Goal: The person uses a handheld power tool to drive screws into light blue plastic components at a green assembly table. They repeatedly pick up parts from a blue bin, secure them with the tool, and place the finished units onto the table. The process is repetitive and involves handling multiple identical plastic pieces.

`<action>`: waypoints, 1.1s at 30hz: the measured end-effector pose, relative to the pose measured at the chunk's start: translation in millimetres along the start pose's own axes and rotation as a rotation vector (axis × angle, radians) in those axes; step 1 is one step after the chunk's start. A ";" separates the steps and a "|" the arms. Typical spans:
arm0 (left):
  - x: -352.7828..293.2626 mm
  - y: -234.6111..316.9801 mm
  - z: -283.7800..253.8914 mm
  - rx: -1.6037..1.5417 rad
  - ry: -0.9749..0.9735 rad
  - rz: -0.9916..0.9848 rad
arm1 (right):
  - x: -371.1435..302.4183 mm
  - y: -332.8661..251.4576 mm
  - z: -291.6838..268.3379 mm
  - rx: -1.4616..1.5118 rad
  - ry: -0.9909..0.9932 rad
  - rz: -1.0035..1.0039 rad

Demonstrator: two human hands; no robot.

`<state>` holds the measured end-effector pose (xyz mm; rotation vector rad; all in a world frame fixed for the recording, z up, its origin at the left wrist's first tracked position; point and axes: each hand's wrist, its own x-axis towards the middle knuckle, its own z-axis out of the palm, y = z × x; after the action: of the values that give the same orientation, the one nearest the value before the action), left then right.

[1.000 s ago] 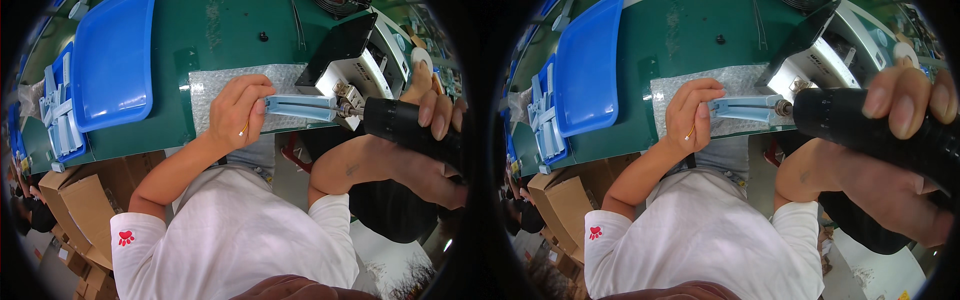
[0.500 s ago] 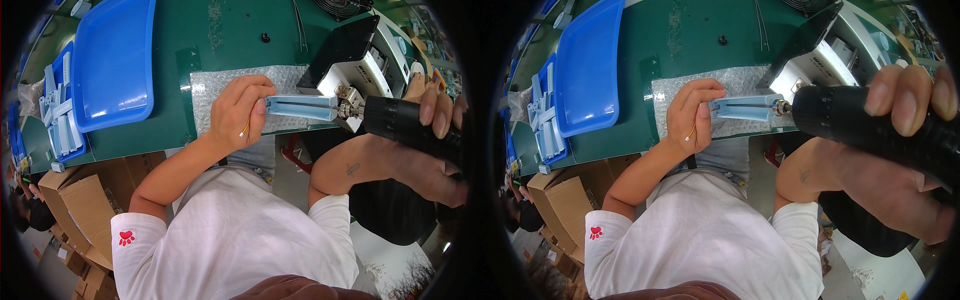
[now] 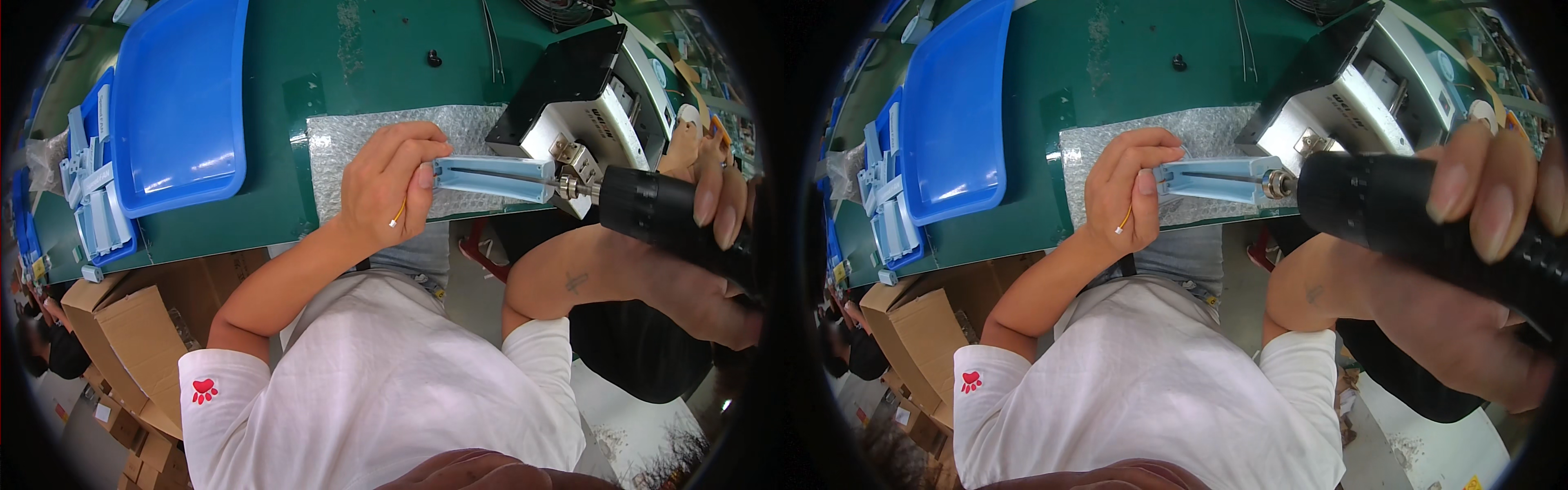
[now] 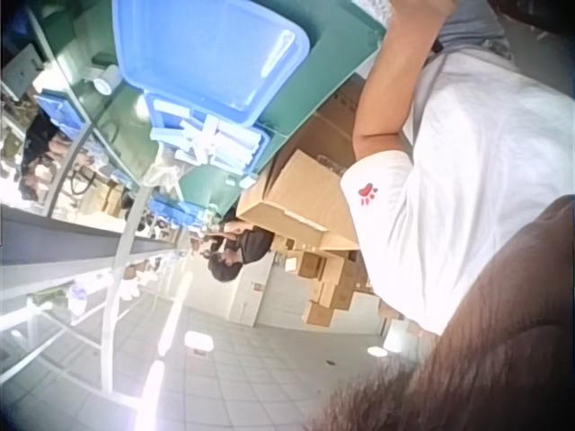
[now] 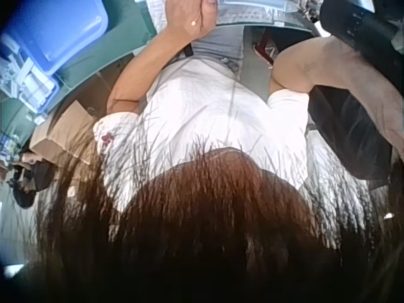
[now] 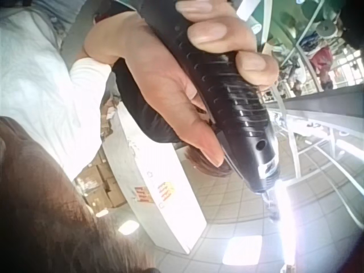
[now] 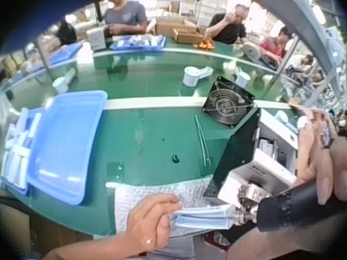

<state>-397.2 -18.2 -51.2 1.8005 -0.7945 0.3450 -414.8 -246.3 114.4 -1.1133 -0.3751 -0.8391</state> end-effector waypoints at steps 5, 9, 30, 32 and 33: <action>-1.4 0.3 1.7 -0.026 0.027 0.002 | -3.2 -3.6 0.4 0.009 -0.017 0.005; -2.3 4.3 -0.7 -0.019 -0.027 -0.016 | -7.3 -6.4 4.7 0.039 -0.044 -0.011; 296.9 -210.8 -138.8 0.832 0.041 0.020 | 9.8 -22.1 14.1 0.102 -0.035 -0.057; 338.1 -255.4 -125.9 1.070 -0.213 -0.181 | 7.2 -7.2 9.8 0.084 -0.023 -0.033; 352.7 -285.2 -123.1 0.977 -0.146 -0.382 | 6.3 0.8 4.5 0.116 -0.049 -0.029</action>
<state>68.6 25.8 -6.3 2.8600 -0.3532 0.3793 -409.5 -244.7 120.0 -1.0240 -0.4757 -0.8066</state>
